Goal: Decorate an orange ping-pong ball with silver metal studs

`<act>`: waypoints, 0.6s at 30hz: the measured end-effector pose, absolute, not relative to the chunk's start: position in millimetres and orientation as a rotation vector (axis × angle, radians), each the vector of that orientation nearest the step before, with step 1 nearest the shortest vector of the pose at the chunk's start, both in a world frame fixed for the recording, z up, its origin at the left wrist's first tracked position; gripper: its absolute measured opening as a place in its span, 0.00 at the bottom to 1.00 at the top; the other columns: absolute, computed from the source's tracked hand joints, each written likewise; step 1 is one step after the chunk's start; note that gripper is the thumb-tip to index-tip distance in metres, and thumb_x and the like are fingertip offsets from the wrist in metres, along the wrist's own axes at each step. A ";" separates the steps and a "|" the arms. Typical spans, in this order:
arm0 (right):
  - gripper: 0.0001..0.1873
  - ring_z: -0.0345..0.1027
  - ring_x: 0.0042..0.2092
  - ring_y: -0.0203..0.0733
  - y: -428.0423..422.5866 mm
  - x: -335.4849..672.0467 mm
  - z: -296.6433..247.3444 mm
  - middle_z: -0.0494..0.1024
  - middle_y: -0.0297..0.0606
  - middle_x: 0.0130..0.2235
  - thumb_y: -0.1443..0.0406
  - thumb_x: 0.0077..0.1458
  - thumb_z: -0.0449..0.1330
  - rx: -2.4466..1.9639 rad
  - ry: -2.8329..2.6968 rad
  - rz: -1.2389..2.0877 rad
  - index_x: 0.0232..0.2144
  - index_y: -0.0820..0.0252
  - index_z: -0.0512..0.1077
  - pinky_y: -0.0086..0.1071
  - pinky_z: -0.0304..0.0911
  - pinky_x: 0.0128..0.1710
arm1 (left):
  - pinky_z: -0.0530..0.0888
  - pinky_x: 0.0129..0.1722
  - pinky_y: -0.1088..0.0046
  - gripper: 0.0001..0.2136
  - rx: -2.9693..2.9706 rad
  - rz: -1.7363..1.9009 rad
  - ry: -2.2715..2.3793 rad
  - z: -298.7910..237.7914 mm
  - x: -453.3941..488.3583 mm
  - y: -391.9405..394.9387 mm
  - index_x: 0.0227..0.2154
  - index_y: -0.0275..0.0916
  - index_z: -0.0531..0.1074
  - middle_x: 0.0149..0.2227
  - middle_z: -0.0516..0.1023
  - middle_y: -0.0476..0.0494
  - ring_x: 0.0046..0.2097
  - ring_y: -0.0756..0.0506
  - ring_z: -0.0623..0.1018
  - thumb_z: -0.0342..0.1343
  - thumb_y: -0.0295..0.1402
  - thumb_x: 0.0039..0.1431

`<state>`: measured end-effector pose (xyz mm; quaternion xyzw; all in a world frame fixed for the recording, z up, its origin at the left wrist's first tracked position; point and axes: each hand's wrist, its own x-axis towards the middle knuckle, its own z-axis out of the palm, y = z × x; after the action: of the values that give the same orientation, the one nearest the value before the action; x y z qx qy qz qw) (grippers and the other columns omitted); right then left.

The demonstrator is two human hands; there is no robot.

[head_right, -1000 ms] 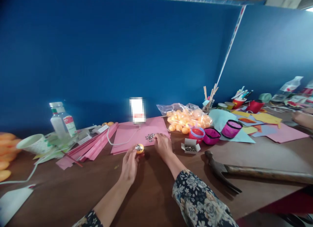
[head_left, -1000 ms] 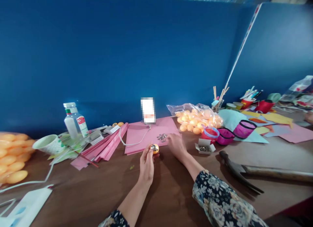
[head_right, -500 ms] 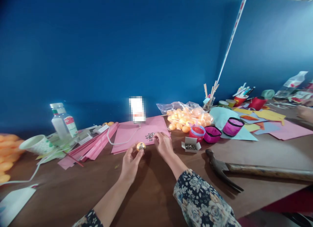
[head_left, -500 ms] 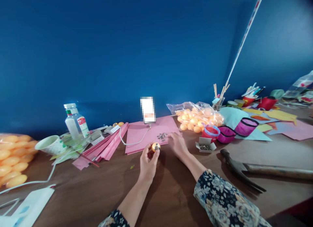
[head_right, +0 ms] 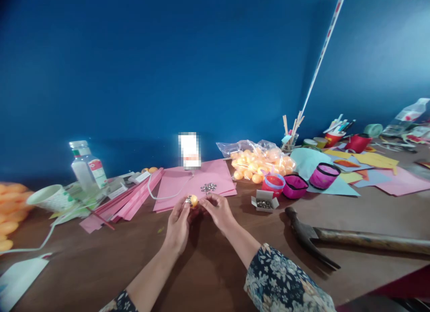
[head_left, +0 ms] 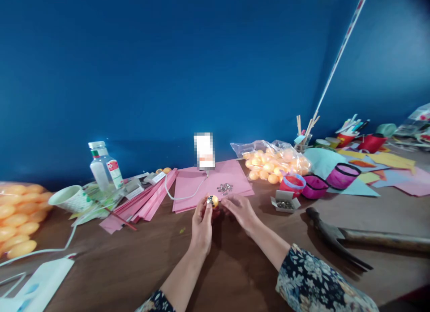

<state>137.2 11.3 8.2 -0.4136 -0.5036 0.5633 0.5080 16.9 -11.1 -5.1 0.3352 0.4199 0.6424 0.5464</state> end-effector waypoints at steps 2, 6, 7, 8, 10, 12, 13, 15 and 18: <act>0.13 0.64 0.25 0.34 11.2 136.2 8.1 0.71 0.33 0.24 0.56 0.42 0.60 -0.967 -1.162 1.407 0.28 0.61 0.69 0.27 0.60 0.25 | 0.71 0.42 0.67 0.23 0.775 1.519 0.976 -5.4 17.2 -10.8 0.49 0.40 0.62 0.50 0.68 0.39 0.47 0.43 0.72 0.54 0.38 0.49; 0.13 0.65 0.27 0.33 11.7 135.4 9.6 0.72 0.32 0.26 0.58 0.41 0.61 -0.933 -1.115 1.439 0.29 0.60 0.68 0.26 0.61 0.26 | 0.68 0.46 0.65 0.22 0.834 1.529 1.036 -6.7 16.7 -10.6 0.48 0.39 0.64 0.48 0.70 0.39 0.48 0.42 0.71 0.55 0.37 0.48; 0.13 0.65 0.28 0.33 11.7 135.4 9.7 0.72 0.32 0.27 0.58 0.41 0.61 -0.931 -1.104 1.439 0.30 0.59 0.68 0.26 0.61 0.26 | 0.67 0.47 0.65 0.22 0.869 1.524 1.065 -6.7 16.5 -10.7 0.48 0.39 0.64 0.48 0.71 0.39 0.48 0.42 0.71 0.55 0.36 0.48; 0.14 0.66 0.29 0.33 11.7 135.5 9.8 0.72 0.32 0.28 0.58 0.41 0.61 -0.929 -1.095 1.440 0.30 0.59 0.67 0.26 0.60 0.27 | 0.66 0.48 0.65 0.22 0.901 1.516 1.086 -6.4 16.3 -10.8 0.48 0.39 0.64 0.47 0.71 0.39 0.48 0.43 0.71 0.55 0.36 0.48; 0.14 0.66 0.30 0.33 11.7 136.0 9.6 0.73 0.32 0.30 0.58 0.42 0.61 -0.917 -1.089 1.448 0.31 0.59 0.67 0.25 0.60 0.27 | 0.66 0.48 0.65 0.23 0.937 1.512 1.104 -4.8 16.0 -11.1 0.48 0.39 0.63 0.45 0.72 0.40 0.47 0.44 0.72 0.56 0.35 0.47; 0.13 0.66 0.30 0.33 11.6 136.8 9.2 0.72 0.33 0.30 0.58 0.43 0.60 -0.900 -1.102 1.467 0.30 0.60 0.67 0.25 0.59 0.27 | 0.67 0.47 0.65 0.22 0.949 1.514 1.091 -2.3 15.8 -11.4 0.48 0.39 0.63 0.44 0.73 0.41 0.45 0.44 0.72 0.56 0.35 0.47; 0.12 0.66 0.30 0.33 11.5 137.2 9.0 0.73 0.33 0.30 0.58 0.44 0.59 -0.889 -1.110 1.477 0.30 0.60 0.67 0.25 0.59 0.27 | 0.68 0.46 0.66 0.22 0.953 1.512 1.085 -1.1 15.8 -11.5 0.47 0.39 0.64 0.43 0.73 0.41 0.45 0.45 0.73 0.56 0.35 0.47; 0.12 0.66 0.30 0.33 11.4 137.7 8.6 0.73 0.32 0.30 0.58 0.44 0.59 -0.877 -1.116 1.489 0.30 0.60 0.67 0.25 0.59 0.28 | 0.68 0.46 0.66 0.21 0.965 1.493 1.075 0.0 15.8 -11.5 0.46 0.38 0.65 0.43 0.73 0.41 0.44 0.45 0.73 0.56 0.35 0.47; 0.11 0.64 0.28 0.31 11.3 137.9 8.6 0.72 0.31 0.28 0.59 0.44 0.59 -0.877 -1.126 1.486 0.29 0.60 0.68 0.25 0.58 0.27 | 0.67 0.47 0.65 0.21 0.979 1.487 1.089 -2.1 15.4 -11.3 0.48 0.38 0.64 0.45 0.72 0.40 0.46 0.44 0.72 0.55 0.35 0.48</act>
<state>137.9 11.3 8.6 -0.3649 -0.4685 0.6183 0.5148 15.4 -11.3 -2.1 0.4053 0.4510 0.6157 0.5031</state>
